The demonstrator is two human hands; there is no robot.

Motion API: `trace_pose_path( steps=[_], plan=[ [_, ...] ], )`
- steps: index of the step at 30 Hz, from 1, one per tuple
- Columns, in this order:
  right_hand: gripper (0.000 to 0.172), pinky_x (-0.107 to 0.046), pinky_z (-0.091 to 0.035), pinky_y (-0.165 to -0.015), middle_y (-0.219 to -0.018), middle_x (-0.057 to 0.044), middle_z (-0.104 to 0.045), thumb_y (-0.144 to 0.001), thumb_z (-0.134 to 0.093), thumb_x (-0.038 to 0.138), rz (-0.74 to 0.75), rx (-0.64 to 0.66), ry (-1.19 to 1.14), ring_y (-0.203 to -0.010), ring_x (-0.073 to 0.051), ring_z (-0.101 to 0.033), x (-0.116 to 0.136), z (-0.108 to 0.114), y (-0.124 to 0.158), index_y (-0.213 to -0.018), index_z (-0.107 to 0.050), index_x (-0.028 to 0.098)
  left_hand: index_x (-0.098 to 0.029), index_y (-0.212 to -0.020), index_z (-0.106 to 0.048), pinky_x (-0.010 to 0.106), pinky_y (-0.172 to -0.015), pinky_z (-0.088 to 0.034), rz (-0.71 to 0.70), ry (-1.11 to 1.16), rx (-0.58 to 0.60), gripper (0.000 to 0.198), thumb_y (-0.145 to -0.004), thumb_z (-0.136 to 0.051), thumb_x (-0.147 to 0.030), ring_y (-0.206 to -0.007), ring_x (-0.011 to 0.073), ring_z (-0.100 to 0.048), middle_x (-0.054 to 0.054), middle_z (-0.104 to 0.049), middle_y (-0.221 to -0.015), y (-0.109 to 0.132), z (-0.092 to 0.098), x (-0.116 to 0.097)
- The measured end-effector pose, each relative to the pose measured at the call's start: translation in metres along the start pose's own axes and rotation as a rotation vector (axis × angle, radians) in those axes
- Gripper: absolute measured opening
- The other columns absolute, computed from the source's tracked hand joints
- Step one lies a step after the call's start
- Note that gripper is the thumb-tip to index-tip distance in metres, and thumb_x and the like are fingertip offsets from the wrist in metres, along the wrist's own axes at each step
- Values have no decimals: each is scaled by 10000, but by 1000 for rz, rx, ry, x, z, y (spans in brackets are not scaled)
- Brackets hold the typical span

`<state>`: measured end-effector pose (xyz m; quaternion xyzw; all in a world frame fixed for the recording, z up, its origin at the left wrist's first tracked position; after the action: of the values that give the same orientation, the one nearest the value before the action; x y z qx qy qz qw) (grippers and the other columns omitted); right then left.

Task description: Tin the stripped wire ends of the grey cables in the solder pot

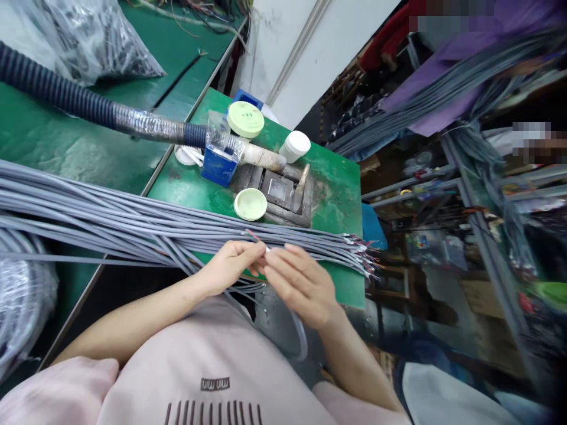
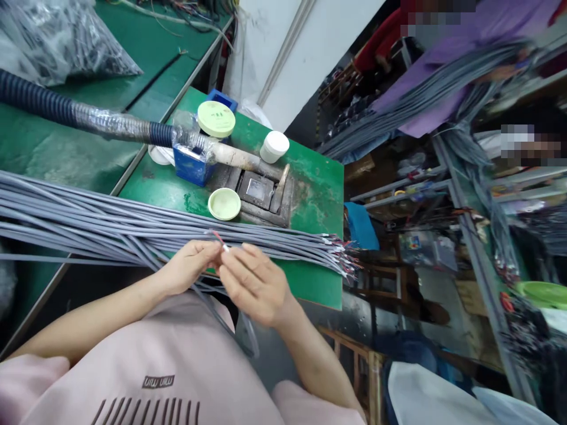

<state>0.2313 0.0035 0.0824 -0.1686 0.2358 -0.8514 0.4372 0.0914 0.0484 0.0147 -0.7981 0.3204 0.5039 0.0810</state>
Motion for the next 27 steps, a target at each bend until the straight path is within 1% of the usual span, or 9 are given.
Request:
trace_pose_path(
  steps=[3, 6, 7, 9, 11, 13, 16, 20, 27],
  plan=[
    [306, -390, -567, -938, -1078, -46, -721, -863, -558, 114, -10, -36, -16, -1076, -216, -653, 15, -4, 15, -1114, -657, 257, -117, -648, -688, 252, -614, -475, 3, -10, -53, 474, -730, -661, -583, -587, 124, -568, 35, -650, -605, 2, -4, 7],
    [338, -371, -602, -811, -1005, -67, -735, -860, -539, 115, -283, -190, -102, -949, -214, -698, 15, -3, 33, -1146, -641, 263, -136, -633, -698, 277, -695, -500, -99, -171, -32, 436, -780, -628, -541, -705, 162, -617, 73, -712, -740, 9, -6, 6],
    [291, -344, -604, -730, -933, -61, -743, -865, -536, 139, -421, -204, -162, -857, -205, -712, 14, -5, 38, -1099, -658, 261, -145, -610, -692, 284, -720, -503, -146, -231, -21, 434, -800, -610, -527, -731, 169, -625, 80, -724, -776, 11, -7, 5],
    [171, -276, -559, -567, -731, -28, -726, -885, -522, 220, -646, -113, -369, -639, -169, -690, 15, -16, 46, -897, -692, 237, -159, -565, -672, 297, -760, -504, -209, -321, 39, 446, -845, -567, -489, -724, 170, -629, 78, -726, -748, 15, -11, 4],
    [289, -230, -483, -465, -539, 10, -648, -907, -482, 291, -765, -1, -611, -463, -128, -606, 22, -31, 49, -692, -658, 210, -163, -542, -657, 317, -793, -504, -199, -337, 138, 482, -887, -511, -467, -658, 163, -624, 66, -692, -620, 17, -17, 6],
    [371, -214, -420, -421, -434, 32, -563, -913, -452, 304, -828, -30, -734, -380, -103, -523, 28, -42, 49, -599, -618, 197, -155, -534, -647, 324, -800, -506, -156, -293, 163, 484, -885, -515, -462, -612, 156, -617, 53, -649, -540, 18, -21, 10],
    [353, -218, -350, -394, -392, 48, -485, -895, -479, 312, -922, -165, -676, -347, -91, -441, 34, -49, 50, -593, -616, 192, -142, -651, -677, 289, -709, -516, -116, -132, 5, 311, -761, -685, -433, -615, 139, -611, 30, -661, -626, 18, -19, 13],
    [357, -230, -329, -396, -389, 50, -453, -883, -499, 331, -1001, -223, -624, -352, -91, -413, 37, -52, 54, -571, -600, 192, -144, -738, -657, 229, -640, -497, -110, 61, -169, 239, -658, -786, -328, -612, 95, -583, -8, -650, -680, 19, -13, 14],
    [353, -220, -324, -409, -399, 58, -436, -878, -515, 319, -1017, -255, -665, -357, -75, -391, 40, -57, 58, -560, -574, 178, -134, -690, -631, 197, -599, -469, -98, 110, -244, 250, -663, -787, -327, -620, 92, -594, 6, -663, -667, 21, -12, 16]
  ],
)
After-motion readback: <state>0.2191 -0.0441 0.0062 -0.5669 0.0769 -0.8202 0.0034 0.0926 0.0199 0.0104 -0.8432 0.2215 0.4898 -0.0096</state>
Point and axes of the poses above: each hand's wrist, its own y-axis away from the middle knuckle, its own z-axis out of the back of the hand, x = y × z, the point moved 3 cm from there along -y, towards the middle knuckle
